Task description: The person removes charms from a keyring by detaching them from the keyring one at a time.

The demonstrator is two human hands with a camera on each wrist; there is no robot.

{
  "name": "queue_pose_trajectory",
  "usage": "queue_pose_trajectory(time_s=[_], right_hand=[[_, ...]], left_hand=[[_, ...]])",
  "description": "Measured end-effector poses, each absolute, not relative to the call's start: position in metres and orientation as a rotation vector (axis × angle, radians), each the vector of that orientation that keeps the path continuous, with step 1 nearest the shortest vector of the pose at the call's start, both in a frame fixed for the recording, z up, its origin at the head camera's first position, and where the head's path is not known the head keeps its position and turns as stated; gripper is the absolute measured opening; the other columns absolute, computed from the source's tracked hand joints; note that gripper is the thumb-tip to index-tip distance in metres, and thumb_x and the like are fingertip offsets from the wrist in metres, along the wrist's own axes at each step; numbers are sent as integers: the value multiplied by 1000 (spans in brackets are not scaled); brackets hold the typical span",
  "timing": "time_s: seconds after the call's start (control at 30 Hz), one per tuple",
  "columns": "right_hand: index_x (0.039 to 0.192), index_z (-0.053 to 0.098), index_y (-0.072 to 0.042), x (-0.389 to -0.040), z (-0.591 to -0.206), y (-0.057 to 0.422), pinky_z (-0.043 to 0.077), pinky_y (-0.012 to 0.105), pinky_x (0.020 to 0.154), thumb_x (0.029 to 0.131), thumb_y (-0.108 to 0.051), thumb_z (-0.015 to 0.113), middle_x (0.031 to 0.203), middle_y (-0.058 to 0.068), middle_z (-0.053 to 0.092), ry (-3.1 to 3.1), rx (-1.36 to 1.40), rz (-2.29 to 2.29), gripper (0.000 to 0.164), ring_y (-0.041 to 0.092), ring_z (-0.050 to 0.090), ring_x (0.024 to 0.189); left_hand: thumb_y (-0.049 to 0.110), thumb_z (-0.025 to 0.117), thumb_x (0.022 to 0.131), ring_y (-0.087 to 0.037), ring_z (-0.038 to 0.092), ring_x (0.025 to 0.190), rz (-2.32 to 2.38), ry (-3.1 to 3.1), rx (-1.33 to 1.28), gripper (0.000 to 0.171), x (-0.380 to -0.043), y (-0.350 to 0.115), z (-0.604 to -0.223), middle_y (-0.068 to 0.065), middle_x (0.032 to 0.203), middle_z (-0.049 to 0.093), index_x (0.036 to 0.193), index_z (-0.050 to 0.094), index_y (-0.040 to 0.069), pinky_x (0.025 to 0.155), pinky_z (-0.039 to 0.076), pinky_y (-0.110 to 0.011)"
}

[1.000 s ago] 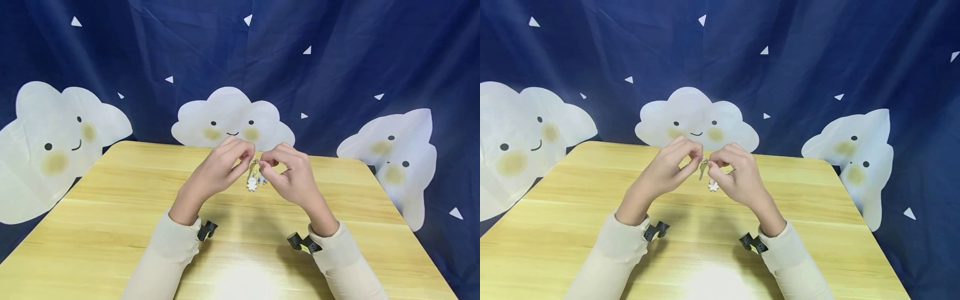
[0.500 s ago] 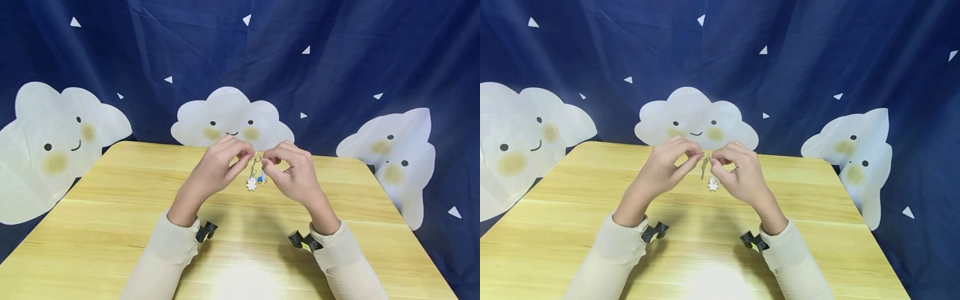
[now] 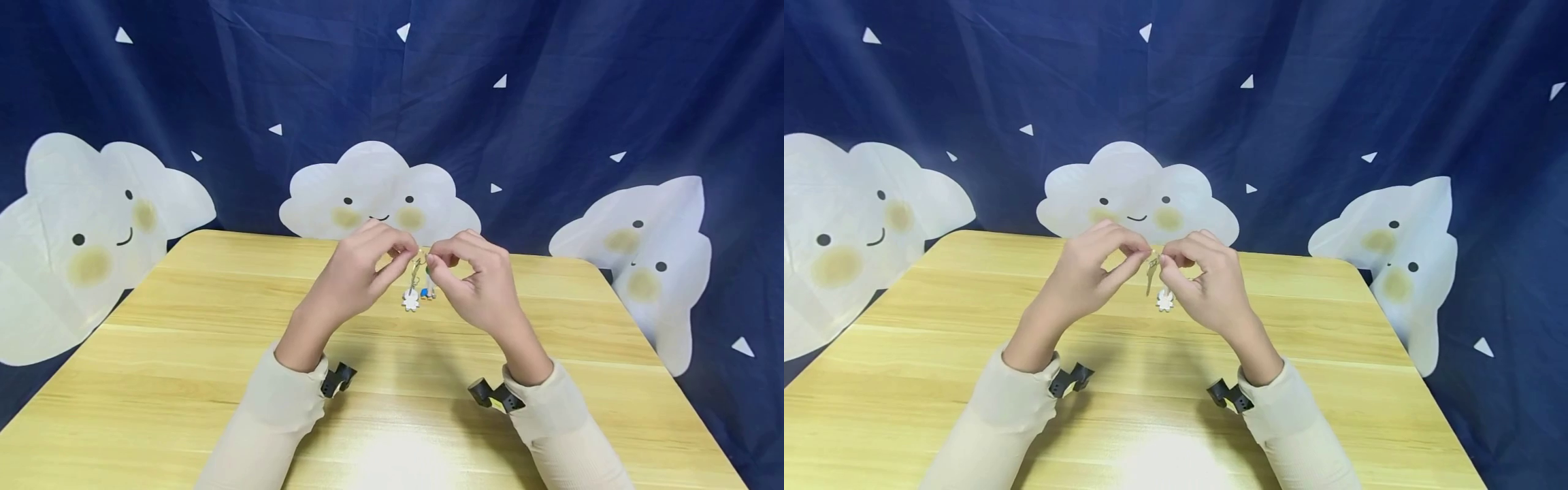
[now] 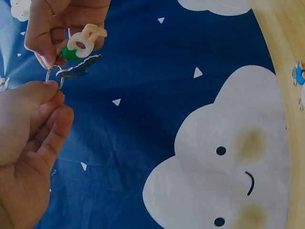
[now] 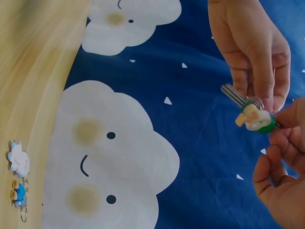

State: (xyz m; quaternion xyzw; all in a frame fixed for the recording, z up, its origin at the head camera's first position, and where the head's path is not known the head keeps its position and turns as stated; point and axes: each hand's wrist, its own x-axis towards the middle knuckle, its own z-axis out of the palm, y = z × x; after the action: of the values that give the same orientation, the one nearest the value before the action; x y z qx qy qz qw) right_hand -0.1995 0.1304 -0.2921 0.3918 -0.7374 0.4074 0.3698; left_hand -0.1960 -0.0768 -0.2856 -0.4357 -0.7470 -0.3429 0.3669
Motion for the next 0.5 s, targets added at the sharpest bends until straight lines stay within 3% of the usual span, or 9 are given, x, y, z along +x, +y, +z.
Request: queue_pose_trajectory(time_s=[0.33,0.5], right_hand=[[80,73,-5,-201,-291,128,42,28,68,91,-14,64,70,2,62,-1730,975,1048,17,17,53,71],[80,73,-4,-203,-293,127,43,27,69,91,-14,64,71,3,63,-1725,973,1028,17,18,55,72]], left_hand=[[-5,75,89,-18,71,84,-1562,-1870,-1067,13,-196,-73,-288,-9,96,74,101,72,-4,81,60,-33],[-8,75,88,-16,69,83,-1519,-1825,-1090,13,-197,-73,-289,-9,96,74,100,73,-4,80,59,-33]])
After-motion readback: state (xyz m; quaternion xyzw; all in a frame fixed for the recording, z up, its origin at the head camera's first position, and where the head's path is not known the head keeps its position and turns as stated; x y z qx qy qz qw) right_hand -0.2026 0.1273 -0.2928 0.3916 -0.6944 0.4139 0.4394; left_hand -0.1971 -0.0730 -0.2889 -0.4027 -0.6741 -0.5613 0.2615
